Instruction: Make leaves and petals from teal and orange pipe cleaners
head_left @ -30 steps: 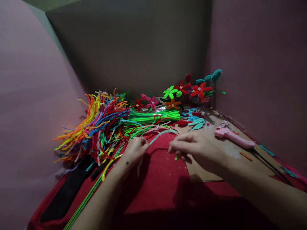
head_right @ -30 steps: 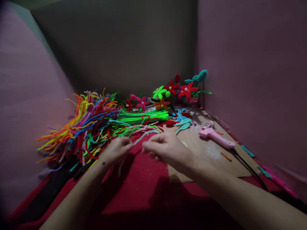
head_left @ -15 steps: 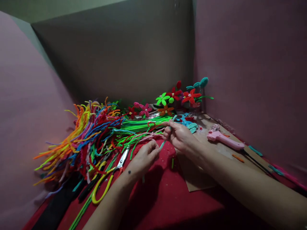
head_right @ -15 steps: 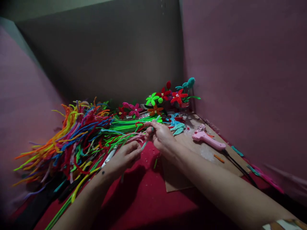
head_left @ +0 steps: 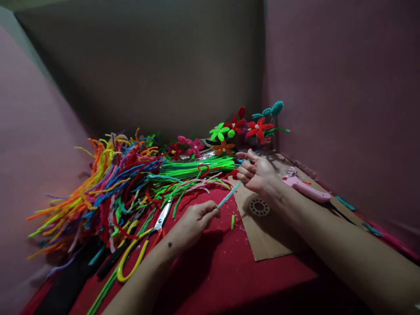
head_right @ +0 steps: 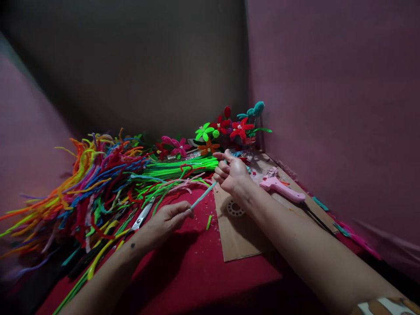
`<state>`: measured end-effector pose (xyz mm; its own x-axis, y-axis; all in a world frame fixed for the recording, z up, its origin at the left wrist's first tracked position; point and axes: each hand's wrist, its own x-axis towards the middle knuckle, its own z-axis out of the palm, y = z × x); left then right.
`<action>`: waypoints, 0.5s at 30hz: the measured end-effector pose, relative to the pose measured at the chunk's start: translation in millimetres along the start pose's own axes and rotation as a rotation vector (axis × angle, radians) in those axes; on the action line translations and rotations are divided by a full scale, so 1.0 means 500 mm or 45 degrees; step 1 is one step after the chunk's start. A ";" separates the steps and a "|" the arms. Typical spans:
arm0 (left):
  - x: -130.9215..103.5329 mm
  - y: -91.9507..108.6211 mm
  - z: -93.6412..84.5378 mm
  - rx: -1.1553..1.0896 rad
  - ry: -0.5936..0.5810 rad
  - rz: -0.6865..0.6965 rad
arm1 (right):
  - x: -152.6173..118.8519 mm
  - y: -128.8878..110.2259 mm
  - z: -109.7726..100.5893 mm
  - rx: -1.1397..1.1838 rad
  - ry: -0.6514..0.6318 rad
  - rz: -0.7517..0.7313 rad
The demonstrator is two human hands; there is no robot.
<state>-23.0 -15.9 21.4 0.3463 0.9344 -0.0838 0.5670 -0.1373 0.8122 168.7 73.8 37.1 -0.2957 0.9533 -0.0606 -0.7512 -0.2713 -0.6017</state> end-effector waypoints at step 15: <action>0.000 -0.039 -0.047 -0.725 0.335 -0.203 | -0.009 0.076 0.010 0.082 0.104 -0.085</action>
<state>-51.7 -5.6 19.1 0.0545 0.9882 -0.1431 0.0858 0.1382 0.9867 138.3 58.5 18.4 -0.1969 0.9764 -0.0887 -0.8049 -0.2126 -0.5541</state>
